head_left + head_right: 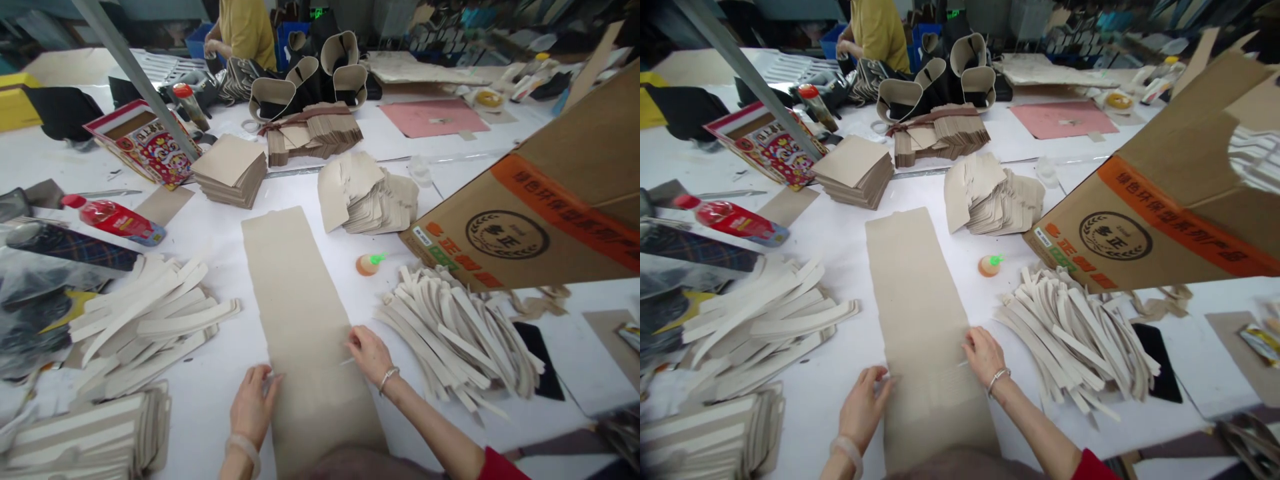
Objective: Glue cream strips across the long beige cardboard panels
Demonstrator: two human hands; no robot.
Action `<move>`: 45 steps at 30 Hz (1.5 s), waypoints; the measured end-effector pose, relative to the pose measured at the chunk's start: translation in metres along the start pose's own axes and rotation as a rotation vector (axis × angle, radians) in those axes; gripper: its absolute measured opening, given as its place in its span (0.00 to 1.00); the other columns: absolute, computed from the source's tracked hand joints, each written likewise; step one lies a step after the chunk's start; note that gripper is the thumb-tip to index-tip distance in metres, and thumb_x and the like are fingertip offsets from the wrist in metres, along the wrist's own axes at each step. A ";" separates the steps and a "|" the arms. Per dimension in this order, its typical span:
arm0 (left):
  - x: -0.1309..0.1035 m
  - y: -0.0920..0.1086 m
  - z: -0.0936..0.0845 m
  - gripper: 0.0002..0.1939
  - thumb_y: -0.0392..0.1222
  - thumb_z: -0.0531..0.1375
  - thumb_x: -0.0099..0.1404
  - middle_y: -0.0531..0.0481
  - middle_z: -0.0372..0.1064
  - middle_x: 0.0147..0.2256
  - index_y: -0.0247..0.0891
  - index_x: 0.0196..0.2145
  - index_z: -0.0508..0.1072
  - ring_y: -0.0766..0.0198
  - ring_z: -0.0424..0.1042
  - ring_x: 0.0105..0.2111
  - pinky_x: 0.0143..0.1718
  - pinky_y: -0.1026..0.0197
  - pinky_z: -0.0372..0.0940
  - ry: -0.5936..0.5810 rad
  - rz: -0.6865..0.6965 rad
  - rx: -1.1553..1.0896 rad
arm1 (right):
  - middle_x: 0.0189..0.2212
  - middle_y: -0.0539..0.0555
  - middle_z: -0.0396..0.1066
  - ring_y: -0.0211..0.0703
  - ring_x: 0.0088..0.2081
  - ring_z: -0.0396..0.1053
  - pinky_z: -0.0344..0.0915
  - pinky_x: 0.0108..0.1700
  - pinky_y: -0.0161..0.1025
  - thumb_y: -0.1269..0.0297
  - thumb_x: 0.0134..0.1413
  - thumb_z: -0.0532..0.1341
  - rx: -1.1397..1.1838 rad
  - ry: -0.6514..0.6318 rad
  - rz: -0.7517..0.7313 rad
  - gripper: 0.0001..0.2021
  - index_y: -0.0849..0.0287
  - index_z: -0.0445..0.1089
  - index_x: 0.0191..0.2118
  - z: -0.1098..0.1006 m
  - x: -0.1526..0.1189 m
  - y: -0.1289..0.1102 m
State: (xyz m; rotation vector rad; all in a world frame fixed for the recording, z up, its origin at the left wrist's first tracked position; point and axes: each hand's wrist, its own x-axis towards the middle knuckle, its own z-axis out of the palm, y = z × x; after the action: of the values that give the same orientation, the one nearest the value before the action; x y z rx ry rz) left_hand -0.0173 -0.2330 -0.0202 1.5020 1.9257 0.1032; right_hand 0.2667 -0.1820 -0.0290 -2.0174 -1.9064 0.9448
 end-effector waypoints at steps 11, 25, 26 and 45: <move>-0.042 -0.006 0.024 0.07 0.44 0.50 0.60 0.50 0.67 0.31 0.39 0.31 0.63 0.63 0.67 0.33 0.35 0.62 0.57 -0.149 -0.036 0.122 | 0.30 0.53 0.64 0.41 0.32 0.61 0.56 0.36 0.35 0.70 0.45 0.54 -0.044 -0.162 0.108 0.04 0.58 0.60 0.30 0.020 -0.053 0.006; -0.087 0.008 0.011 0.11 0.48 0.51 0.62 0.49 0.66 0.32 0.40 0.31 0.67 0.63 0.65 0.35 0.39 0.62 0.60 0.024 0.262 -0.363 | 0.21 0.47 0.63 0.37 0.26 0.59 0.52 0.30 0.32 0.64 0.44 0.56 0.138 -0.340 0.079 0.05 0.59 0.65 0.25 0.011 -0.069 0.027; -0.088 0.009 0.012 0.11 0.49 0.51 0.62 0.50 0.66 0.31 0.40 0.31 0.66 0.63 0.65 0.34 0.38 0.62 0.60 0.051 0.233 -0.377 | 0.19 0.46 0.61 0.36 0.25 0.58 0.51 0.29 0.32 0.63 0.44 0.55 0.162 -0.357 0.078 0.06 0.59 0.64 0.22 0.012 -0.069 0.028; -0.039 -0.001 0.048 0.16 0.50 0.46 0.63 0.53 0.67 0.22 0.39 0.26 0.65 0.67 0.65 0.24 0.27 0.66 0.54 0.017 -0.121 -0.099 | 0.17 0.47 0.61 0.37 0.23 0.57 0.51 0.27 0.33 0.62 0.47 0.54 0.084 -0.056 0.118 0.10 0.58 0.60 0.20 0.008 -0.011 0.029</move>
State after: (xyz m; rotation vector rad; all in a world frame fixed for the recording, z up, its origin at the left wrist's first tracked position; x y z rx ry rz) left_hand 0.0121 -0.2844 -0.0397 1.3205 1.9905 0.1558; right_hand 0.2863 -0.1986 -0.0480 -2.0949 -1.7594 1.1024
